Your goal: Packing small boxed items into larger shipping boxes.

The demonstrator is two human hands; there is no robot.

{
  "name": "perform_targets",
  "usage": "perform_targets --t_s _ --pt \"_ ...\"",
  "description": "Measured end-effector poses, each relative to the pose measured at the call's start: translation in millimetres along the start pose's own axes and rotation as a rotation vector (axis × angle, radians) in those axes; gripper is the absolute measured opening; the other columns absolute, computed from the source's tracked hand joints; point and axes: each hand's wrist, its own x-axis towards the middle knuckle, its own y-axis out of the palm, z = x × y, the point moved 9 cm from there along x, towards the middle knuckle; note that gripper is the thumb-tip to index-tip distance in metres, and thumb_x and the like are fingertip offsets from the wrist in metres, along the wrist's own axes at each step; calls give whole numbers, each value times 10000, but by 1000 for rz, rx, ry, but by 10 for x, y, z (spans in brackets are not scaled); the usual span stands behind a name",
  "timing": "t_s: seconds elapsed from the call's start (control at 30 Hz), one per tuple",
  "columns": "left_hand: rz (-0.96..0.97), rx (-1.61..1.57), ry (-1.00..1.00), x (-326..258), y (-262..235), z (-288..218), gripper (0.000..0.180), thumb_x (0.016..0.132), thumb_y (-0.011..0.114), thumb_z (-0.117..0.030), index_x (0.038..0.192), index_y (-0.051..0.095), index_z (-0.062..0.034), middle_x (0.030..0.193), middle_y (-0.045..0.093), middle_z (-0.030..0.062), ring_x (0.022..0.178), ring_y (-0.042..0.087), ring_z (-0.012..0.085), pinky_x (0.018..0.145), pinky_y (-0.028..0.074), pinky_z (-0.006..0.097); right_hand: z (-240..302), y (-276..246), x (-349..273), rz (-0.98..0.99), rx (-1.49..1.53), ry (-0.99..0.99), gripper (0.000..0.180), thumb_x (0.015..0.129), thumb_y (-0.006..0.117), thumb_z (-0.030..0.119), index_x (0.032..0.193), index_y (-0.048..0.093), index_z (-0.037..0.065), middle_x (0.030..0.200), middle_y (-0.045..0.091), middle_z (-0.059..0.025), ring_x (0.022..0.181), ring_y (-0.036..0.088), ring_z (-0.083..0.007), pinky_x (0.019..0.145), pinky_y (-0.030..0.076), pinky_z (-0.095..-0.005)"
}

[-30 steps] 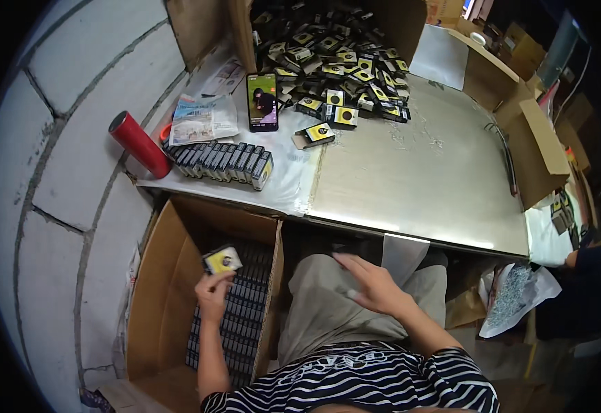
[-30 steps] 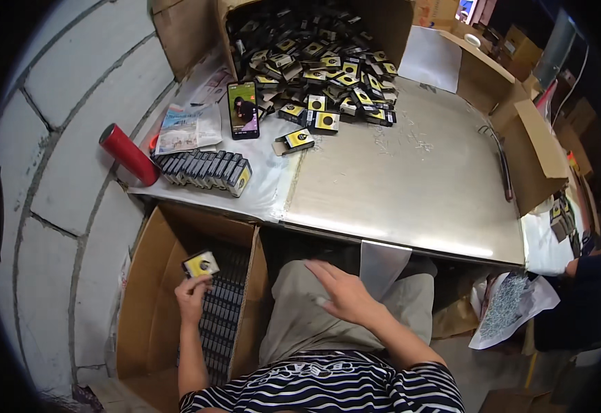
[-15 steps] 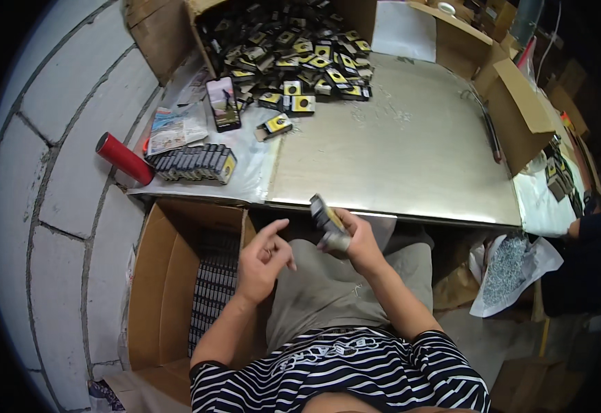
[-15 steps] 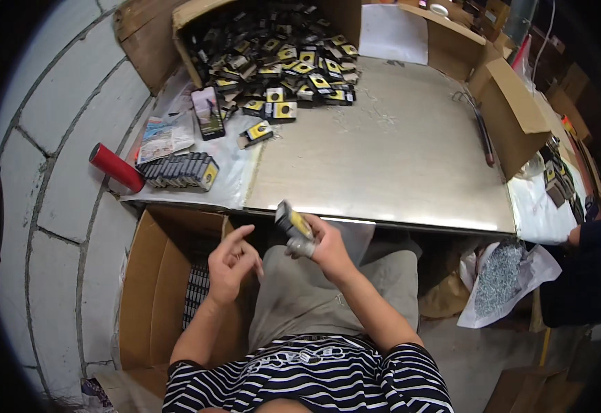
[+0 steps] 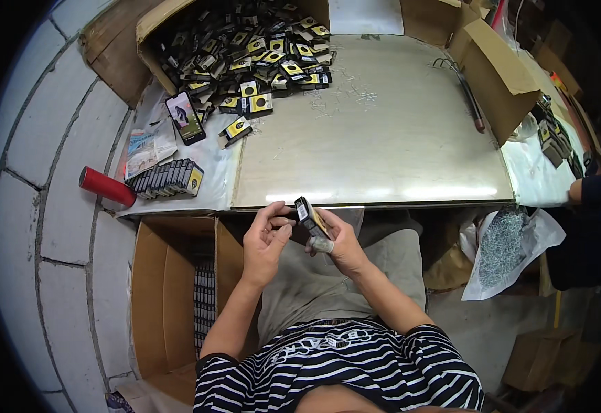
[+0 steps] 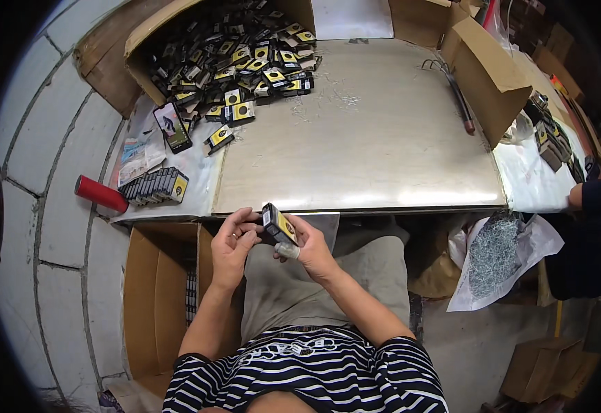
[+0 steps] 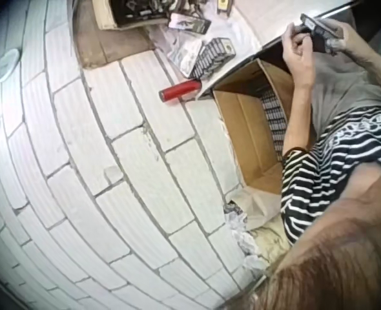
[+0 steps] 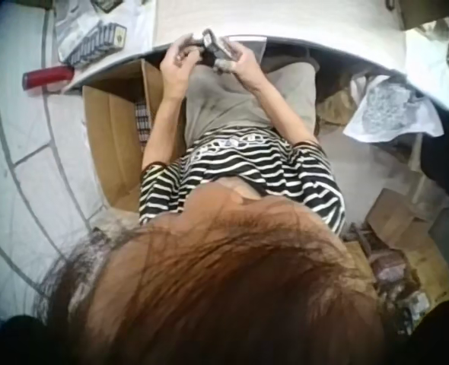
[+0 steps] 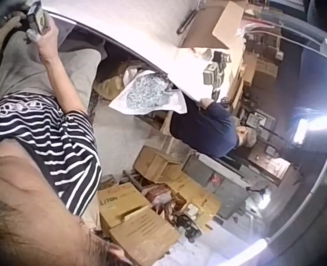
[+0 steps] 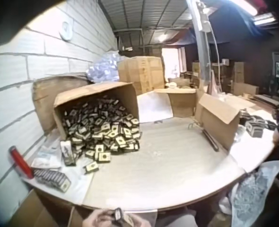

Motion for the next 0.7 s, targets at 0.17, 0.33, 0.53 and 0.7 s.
perform_targets --t_s 0.17,0.33,0.53,0.7 --pt "-39 -104 -78 90 -156 98 459 894 584 -93 1311 435 28 1142 578 113 951 578 139 788 498 259 209 -9 25 -45 -349 -232 658 779 747 132 1319 410 -35 1173 540 -75 983 583 -145 815 522 -323" --pt "-154 92 -66 102 -155 83 474 871 610 -102 1301 446 12 1109 595 109 932 593 151 800 496 270 -6 -59 126 -202 -575 -93 669 786 716 101 1341 373 -42 1214 537 -146 1008 606 -211 849 509 -333" --pt "-359 639 247 125 -245 -310 421 851 612 -104 1240 484 -9 1073 613 153 946 622 241 825 488 312 162 577 17 -70 -1068 -322 615 747 653 48 1313 415 2 1174 550 -191 932 614 -316 792 508 -363" --pt "-330 1311 138 848 -1100 -589 330 788 631 -121 1106 574 -55 1012 603 161 1106 535 346 915 428 393 67 469 -11 180 -1206 -201 599 721 618 8 1295 449 31 1166 568 -172 944 609 -339 775 523 -372"
